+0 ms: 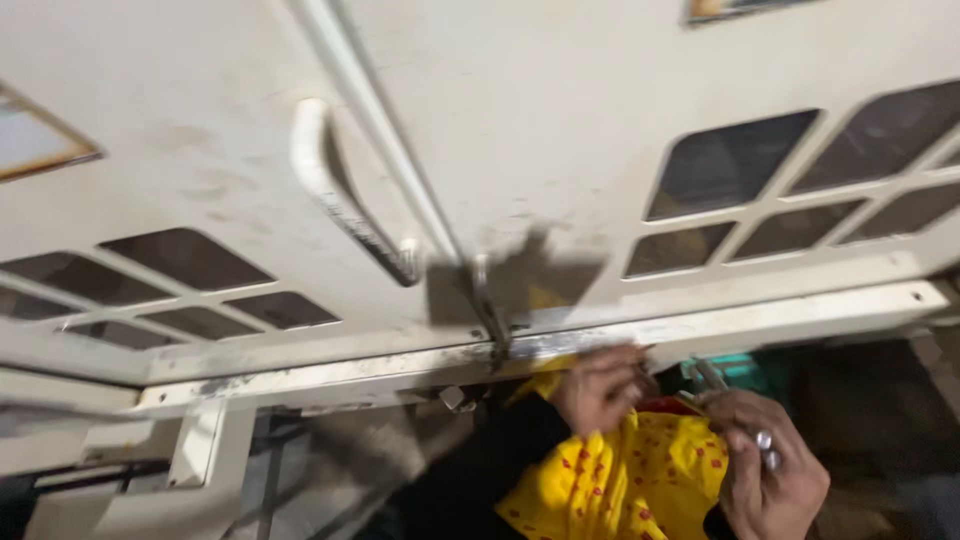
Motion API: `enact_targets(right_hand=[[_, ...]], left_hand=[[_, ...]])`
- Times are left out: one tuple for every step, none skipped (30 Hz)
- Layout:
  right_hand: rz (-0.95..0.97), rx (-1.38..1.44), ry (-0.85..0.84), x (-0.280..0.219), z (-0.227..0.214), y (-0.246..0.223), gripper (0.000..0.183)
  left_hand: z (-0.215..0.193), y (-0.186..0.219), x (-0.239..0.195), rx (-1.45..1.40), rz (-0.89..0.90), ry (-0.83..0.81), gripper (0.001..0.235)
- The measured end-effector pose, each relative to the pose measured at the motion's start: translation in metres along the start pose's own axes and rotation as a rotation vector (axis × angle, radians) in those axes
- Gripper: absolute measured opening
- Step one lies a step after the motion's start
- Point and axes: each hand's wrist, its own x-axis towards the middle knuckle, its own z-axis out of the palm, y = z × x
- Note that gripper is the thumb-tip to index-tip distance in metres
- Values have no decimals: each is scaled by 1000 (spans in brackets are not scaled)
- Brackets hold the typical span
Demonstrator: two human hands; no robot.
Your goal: The person sits on the floor and handles cylindrical metal parts, picking them up from a tray, inspecting them, and placing them back into the tray. The person also opens and closes the door of a nearby machine.
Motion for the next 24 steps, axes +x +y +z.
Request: enact_targets(right_hand=[[-12,-26,-43,-3,7,0,25],[-25,-51,-85,-6,14,0,21],[-31,-83,-121,-9,20,2,19],[-174,-127,-261,-8,27,7,17],[-313,-174,-401,-9,29,9,19],[-453,-218,-541,-10,31,12,25],[-477,-190,-597,-9,31,14,27],[-501,-161,-653,-8,31,14,29],[-525,-131,-707,-8,31,14,32],[-502,-152,-720,-11,31,12,34],[-477,-176,-731,-16,29,9,36],[-451,-199,-742,-20,28,7,39],[-334,-193,-705,-27,25,5,44],[-217,-185,-665,-35,23,3,51],[-102,-178,-623,-40,22,4,58],[37,-59,-492,-42,23,8,53],[175,58,-357,-43,24,12,48],[312,174,-222,-43,25,16,43],[417,192,-209,-44,24,18,45],[522,210,-196,-43,24,19,47],[626,229,-180,-42,24,18,49],[588,244,-204,-42,24,15,54],[547,257,-227,-42,26,9,59],[506,271,-251,-42,28,0,65]], left_hand=[[7,12,-11,-483,-141,-61,39],[14,25,-23,-969,-274,-119,49],[22,41,-34,-1346,-577,-28,55],[27,52,-40,-1712,-888,79,61],[23,58,-45,-1890,-770,38,58],[16,62,-50,-2060,-637,-2,57],[5,65,-50,-2221,-487,-43,57],[-5,70,-50,-2125,-608,28,52],[-18,74,-50,-2021,-722,97,49],[-30,78,-48,-1911,-831,165,47],[-39,83,-46,-1865,-798,230,43],[-47,88,-44,-1817,-765,293,39],[-52,92,-41,-1768,-734,349,36],[-56,95,-38,-1733,-718,406,31],[-60,96,-35,-1697,-700,460,27],[-62,97,-32,-1660,-682,514,23],[-63,97,-31,-1652,-711,541,24],[-65,96,-29,-1642,-741,568,25],[-64,96,-28,-1636,-773,591,27],[-63,95,-27,-1650,-761,598,29],[-61,95,-26,-1663,-750,603,30],[-58,96,-26,-1677,-738,607,32],[-54,97,-24,-1755,-699,582,30],[-50,100,-23,-1834,-660,556,29]])
